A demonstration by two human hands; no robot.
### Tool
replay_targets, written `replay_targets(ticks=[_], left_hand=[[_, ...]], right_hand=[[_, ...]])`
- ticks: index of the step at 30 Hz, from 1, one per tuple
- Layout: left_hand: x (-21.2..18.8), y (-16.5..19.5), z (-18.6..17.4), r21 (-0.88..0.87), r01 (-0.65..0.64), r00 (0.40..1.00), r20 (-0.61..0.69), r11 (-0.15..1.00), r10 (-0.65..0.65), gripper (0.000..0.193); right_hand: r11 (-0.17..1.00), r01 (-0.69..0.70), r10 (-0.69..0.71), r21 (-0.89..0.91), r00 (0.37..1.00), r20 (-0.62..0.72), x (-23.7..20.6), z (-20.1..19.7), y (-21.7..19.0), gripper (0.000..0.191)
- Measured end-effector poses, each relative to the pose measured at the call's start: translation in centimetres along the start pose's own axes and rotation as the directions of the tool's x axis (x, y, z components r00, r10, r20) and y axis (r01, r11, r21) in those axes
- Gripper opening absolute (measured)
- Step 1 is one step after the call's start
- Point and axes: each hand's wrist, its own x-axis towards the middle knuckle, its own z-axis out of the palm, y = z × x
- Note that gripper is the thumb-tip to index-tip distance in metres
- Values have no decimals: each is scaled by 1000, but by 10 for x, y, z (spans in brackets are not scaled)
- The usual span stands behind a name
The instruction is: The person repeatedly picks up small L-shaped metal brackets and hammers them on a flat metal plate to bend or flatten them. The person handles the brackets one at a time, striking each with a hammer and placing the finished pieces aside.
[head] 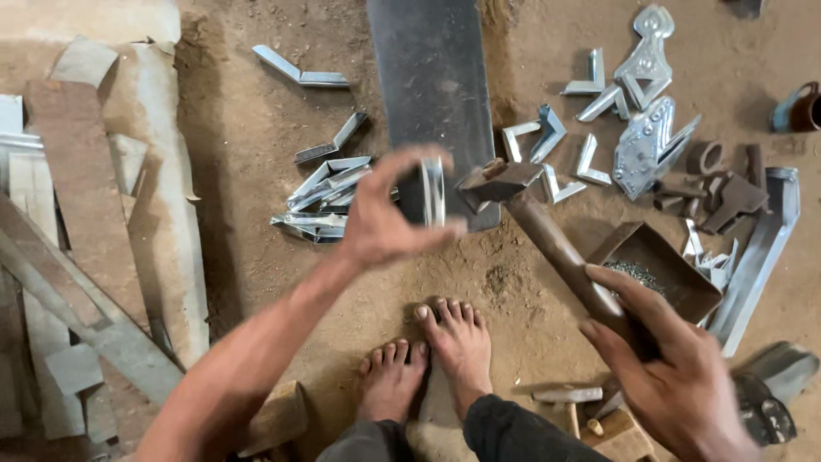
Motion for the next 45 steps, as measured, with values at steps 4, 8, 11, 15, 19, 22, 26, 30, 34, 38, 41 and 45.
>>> replay_targets(ticks=[4, 8, 11, 15, 19, 22, 26, 30, 34, 38, 41, 45], left_hand=[[-44, 11, 8, -54, 143, 987, 86, 988, -138, 71], [-51, 1, 1, 40, 108, 985, 134, 993, -112, 93], [-36, -12, -20, 199, -65, 988, 152, 978, 35, 107], [-11, -31, -32, 596, -167, 985, 142, 785, 102, 116], [7, -42, -28, 65, -217, 964, 171, 974, 203, 127], [17, -43, -27, -77, 54, 945, 327, 996, -26, 134], [17, -44, -25, 63, 24, 970, 242, 998, -38, 140], [10, -53, -22, -38, -127, 967, 217, 991, 132, 146], [17, -64, -23, -100, -179, 952, 234, 979, 198, 139], [25, -60, -26, -39, 0, 952, 306, 999, 12, 142], [26, -54, -28, -81, 106, 931, 358, 991, -70, 151], [25, -56, -32, -27, -167, 947, 273, 986, 168, 147]], right_hand=[[991, 80, -75, -105, 996, 50, 4, -18, -18, 63], [984, 173, -173, -30, 985, 13, 12, -11, -14, 62], [890, 455, -451, -17, 877, -166, 10, -2, -7, 57], [940, 342, -338, -19, 918, -205, 14, 9, -4, 57], [952, 306, -301, -7, 934, -191, 23, 15, -4, 59], [780, 625, -591, -16, 729, -345, 24, 19, -3, 51], [786, 616, -587, -49, 720, -369, 30, 28, -10, 49], [759, 647, -621, -70, 689, -374, 38, 34, -21, 47], [861, 504, -503, -72, 819, -277, 56, 46, -29, 51], [860, 507, -498, -53, 814, -297, 69, 57, -27, 44], [814, 576, -564, -69, 759, -325, 75, 57, -25, 43], [860, 509, -495, -13, 830, -255, 67, 58, -18, 51]])
